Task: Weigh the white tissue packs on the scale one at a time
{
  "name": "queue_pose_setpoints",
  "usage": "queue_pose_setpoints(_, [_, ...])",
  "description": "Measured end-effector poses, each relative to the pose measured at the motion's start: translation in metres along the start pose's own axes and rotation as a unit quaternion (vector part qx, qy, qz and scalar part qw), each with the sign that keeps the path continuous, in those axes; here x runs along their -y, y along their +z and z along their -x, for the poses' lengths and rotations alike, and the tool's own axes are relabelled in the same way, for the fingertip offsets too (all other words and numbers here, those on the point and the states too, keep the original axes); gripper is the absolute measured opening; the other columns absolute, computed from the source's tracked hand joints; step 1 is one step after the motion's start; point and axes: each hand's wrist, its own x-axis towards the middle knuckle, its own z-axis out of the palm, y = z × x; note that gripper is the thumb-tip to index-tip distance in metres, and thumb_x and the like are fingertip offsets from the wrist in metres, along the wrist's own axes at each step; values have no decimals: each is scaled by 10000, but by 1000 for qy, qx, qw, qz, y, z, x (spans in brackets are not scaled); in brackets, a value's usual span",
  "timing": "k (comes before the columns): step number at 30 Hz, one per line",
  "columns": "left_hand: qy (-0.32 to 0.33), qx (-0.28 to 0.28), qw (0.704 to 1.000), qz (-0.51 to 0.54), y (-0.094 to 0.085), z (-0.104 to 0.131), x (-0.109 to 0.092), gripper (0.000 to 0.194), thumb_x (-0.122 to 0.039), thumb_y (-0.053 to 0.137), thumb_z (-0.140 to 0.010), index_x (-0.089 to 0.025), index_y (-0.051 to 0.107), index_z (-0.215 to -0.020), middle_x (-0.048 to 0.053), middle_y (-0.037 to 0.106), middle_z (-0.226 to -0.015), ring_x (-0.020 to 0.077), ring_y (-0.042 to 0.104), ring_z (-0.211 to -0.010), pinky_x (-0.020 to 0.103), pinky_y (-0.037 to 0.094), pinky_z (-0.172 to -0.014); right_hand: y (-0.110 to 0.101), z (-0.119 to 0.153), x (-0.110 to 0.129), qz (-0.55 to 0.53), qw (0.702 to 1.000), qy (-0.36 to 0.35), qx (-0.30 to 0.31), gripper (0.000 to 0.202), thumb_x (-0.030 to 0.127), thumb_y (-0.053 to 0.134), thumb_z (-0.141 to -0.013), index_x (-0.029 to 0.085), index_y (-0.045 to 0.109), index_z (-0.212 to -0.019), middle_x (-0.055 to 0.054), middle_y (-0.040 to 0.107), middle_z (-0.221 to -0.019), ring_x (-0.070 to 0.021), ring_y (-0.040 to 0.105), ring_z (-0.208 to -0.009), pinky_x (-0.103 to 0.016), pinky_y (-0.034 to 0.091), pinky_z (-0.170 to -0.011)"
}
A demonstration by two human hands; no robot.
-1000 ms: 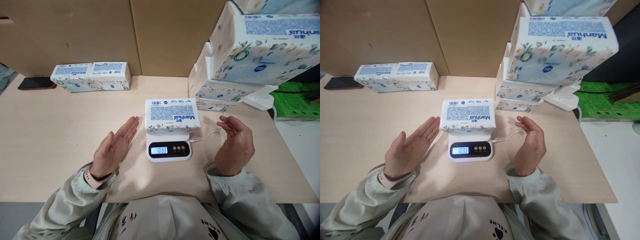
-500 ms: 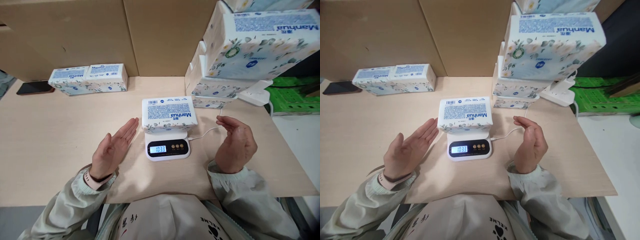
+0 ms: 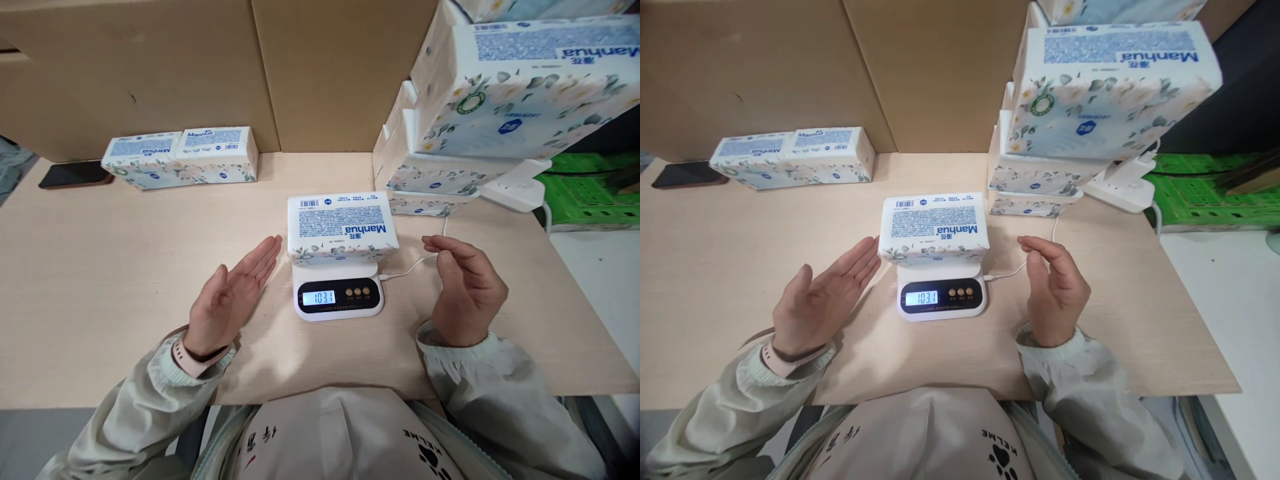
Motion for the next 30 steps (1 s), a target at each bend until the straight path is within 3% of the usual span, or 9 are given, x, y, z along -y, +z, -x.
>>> queue_pose_setpoints(6, [0, 6, 1000, -2, 2, 0, 0, 612, -623, 425, -1101, -255, 682, -1516, -1, 508, -1689, 240, 306, -1677, 380, 184, -1425, -1, 0, -1, 9, 1000, -1, 20, 164, 386, 718, -993, 301, 825, -1084, -31, 826, -1072, -236, 760, -1004, -470, 598, -1007])
queue_pose_setpoints(11, [-1, 7, 1000, -11, 3, -2, -2, 598, -626, 463, -1093, -260, 688, -1508, -2, 506, -1690, 258, 283, -1685, 404, 165, -1432, 0, 1, -3, 17, 998, -2, 56, 202, 425, 703, -1005, 295, 826, -1100, -35, 835, -1087, -243, 770, -1053, -484, 588, -1033])
queue_pose_setpoints(15, [9, 12, 999, -30, 2, -6, -2, 591, -620, 476, -1092, -263, 677, -1518, -2, 485, -1705, 273, 247, -1696, 438, 118, -1440, 2, 0, 2, 5, 996, 38, 86, 291, 502, 665, -1022, 299, 811, -1170, -51, 832, -1173, -263, 763, -1144, -547, 555, -1143])
queue_pose_setpoints(19, [9, 31, 997, -72, 6, -15, -2, 561, -562, 486, -1106, -310, 587, -1598, -46, 359, -1773, 266, 140, -1721, 456, 66, -1442, 6, -5, 15, -38, 972, 123, 197, 490, 615, 592, -1032, 329, 713, -1411, -46, 726, -1478, -291, 662, -1409, -577, 488, -1266])
queue_pose_setpoints(23, [42, 82, 989, -116, 19, -30, -7, 640, -541, 542, -1082, -292, 485, -1669, -27, 281, -1806, 298, 106, -1725, 473, 97, -1437, 14, -13, 35, -37, 933, 163, 318, 589, 668, 567, -1027, 408, 582, -1555, 36, 541, -1682, -282, 479, -1598, -570, 370, -1367])
queue_pose_setpoints(27, [110, 34, 984, -133, 23, -49, -29, 578, -521, 618, -1044, -276, 612, -1567, -6, 403, -1756, 332, 170, -1711, 491, 174, -1422, 45, -31, 63, -45, 922, 120, 366, 595, 659, 613, -1010, 430, 565, -1557, 49, 569, -1657, -289, 499, -1580, -600, 418, -1330])
queue_pose_setpoints(30, [186, -27, 974, -127, 5, -70, -61, 488, -482, 646, -1049, -281, 664, -1493, -31, 516, -1680, 323, 197, -1704, 472, 220, -1407, 103, -56, 80, -87, 904, 26, 419, 552, 614, 604, -1033, 403, 563, -1541, 53, 612, -1614, -254, 540, -1540, -569, 456, -1307])
